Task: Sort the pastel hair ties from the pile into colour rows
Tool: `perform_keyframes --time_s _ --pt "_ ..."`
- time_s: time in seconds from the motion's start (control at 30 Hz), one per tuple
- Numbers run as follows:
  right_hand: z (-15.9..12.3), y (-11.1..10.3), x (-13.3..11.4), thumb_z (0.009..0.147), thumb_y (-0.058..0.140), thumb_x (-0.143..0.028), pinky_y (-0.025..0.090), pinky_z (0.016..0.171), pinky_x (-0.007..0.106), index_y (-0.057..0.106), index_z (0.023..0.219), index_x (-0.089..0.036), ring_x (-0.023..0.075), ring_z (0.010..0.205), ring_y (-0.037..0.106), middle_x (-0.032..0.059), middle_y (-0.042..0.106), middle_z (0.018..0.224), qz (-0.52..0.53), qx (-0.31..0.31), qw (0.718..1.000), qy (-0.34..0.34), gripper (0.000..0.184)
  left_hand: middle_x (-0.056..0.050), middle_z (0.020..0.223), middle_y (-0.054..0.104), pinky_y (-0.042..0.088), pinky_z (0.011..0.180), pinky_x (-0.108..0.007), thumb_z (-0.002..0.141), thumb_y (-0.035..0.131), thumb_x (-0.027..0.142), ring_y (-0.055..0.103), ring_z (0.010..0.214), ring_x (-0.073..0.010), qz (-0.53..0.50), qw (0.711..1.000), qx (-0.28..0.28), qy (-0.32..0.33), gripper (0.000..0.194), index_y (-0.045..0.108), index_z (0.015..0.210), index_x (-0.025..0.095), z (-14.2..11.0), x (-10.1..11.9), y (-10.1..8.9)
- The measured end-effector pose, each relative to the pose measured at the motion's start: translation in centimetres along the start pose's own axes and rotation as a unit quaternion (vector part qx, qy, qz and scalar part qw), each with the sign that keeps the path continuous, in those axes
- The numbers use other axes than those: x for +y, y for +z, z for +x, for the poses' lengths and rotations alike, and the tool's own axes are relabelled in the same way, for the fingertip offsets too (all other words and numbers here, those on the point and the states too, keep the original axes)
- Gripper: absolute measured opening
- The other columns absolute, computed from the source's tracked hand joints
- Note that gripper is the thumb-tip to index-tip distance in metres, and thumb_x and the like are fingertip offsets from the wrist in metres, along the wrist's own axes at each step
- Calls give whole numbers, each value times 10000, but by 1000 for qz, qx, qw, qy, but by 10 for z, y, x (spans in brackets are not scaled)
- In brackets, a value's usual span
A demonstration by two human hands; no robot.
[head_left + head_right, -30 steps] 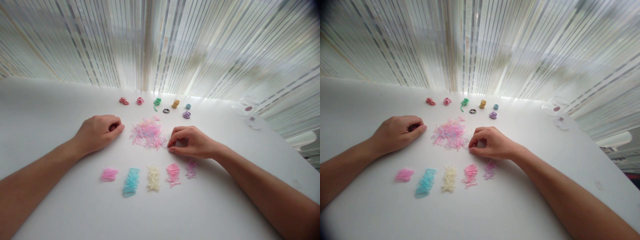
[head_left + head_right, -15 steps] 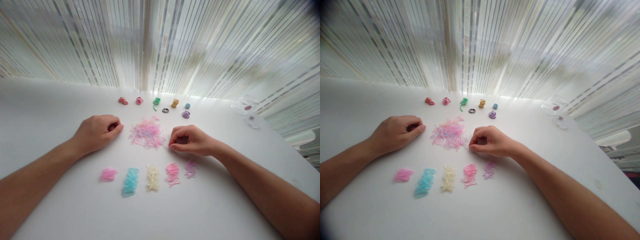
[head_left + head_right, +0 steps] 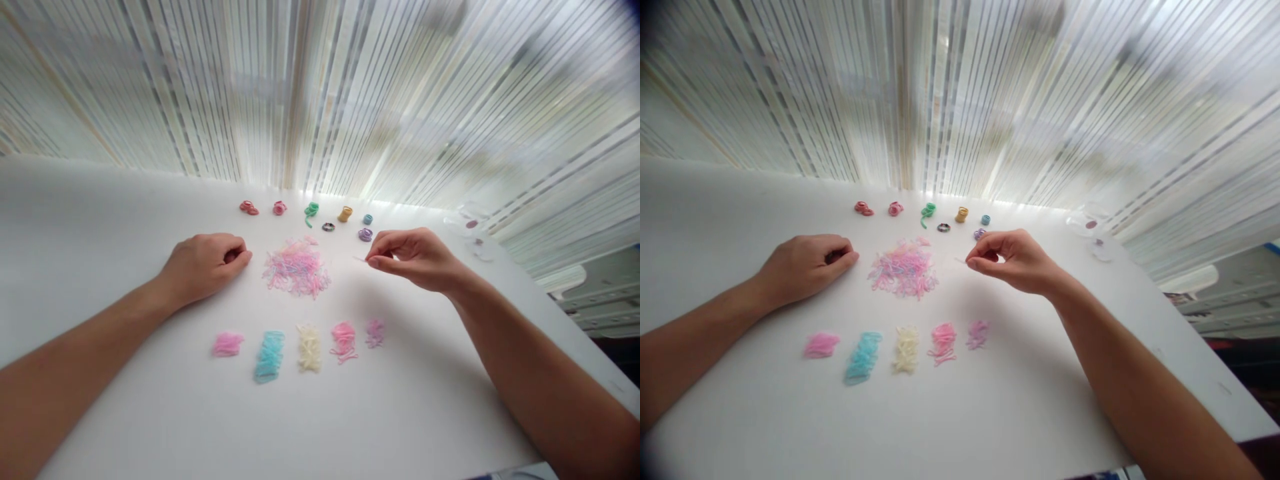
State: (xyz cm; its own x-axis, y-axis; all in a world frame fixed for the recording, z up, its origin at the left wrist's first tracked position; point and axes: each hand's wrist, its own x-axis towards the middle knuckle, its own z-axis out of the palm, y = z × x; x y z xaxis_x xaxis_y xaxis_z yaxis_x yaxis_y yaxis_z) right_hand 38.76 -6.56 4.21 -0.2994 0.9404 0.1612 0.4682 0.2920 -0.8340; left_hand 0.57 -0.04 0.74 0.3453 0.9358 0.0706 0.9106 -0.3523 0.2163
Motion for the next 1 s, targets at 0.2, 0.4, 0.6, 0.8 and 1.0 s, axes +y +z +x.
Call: perform_keyframes --time_s 0.2,0.4,0.6,0.8,1.0 --pt "-21 -16 -13 879 938 -447 461 639 336 873 823 -230 170 716 602 61 736 809 -6 43 999 -3 234 -51 885 732 331 709 -340 954 413 546 620 811 -232 -5 1000 4 0 391 614 826 235 2 -2 4" --pt "-34 14 12 853 946 -488 455 632 315 861 794 -193 151 673 583 62 732 771 45 37 998 38 313 -58 896 726 321 710 -349 946 397 552 617 831 -245 -3 1000 7 5 392 595 814 240 2 -2 4" --pt "-41 26 29 756 1015 -479 445 596 294 853 780 -183 150 666 586 58 724 791 95 18 991 88 338 -51 850 712 346 718 -349 937 413 571 618 798 -235 -5 1000 9 -3 404 604 805 241 1 -2 3" --pt "-45 29 31 895 884 -410 451 577 296 862 817 -194 155 667 597 73 736 832 53 17 997 57 231 -40 791 702 372 714 -341 937 443 574 602 744 -211 -9 1000 13 2 418 642 803 231 -1 -4 0" --pt "-43 32 25 895 831 -295 407 507 273 848 812 -189 124 601 545 60 730 801 -13 5 1000 22 135 -25 781 699 375 726 -332 988 479 578 572 726 -185 -8 1000 16 21 435 669 832 219 -1 -11 0"
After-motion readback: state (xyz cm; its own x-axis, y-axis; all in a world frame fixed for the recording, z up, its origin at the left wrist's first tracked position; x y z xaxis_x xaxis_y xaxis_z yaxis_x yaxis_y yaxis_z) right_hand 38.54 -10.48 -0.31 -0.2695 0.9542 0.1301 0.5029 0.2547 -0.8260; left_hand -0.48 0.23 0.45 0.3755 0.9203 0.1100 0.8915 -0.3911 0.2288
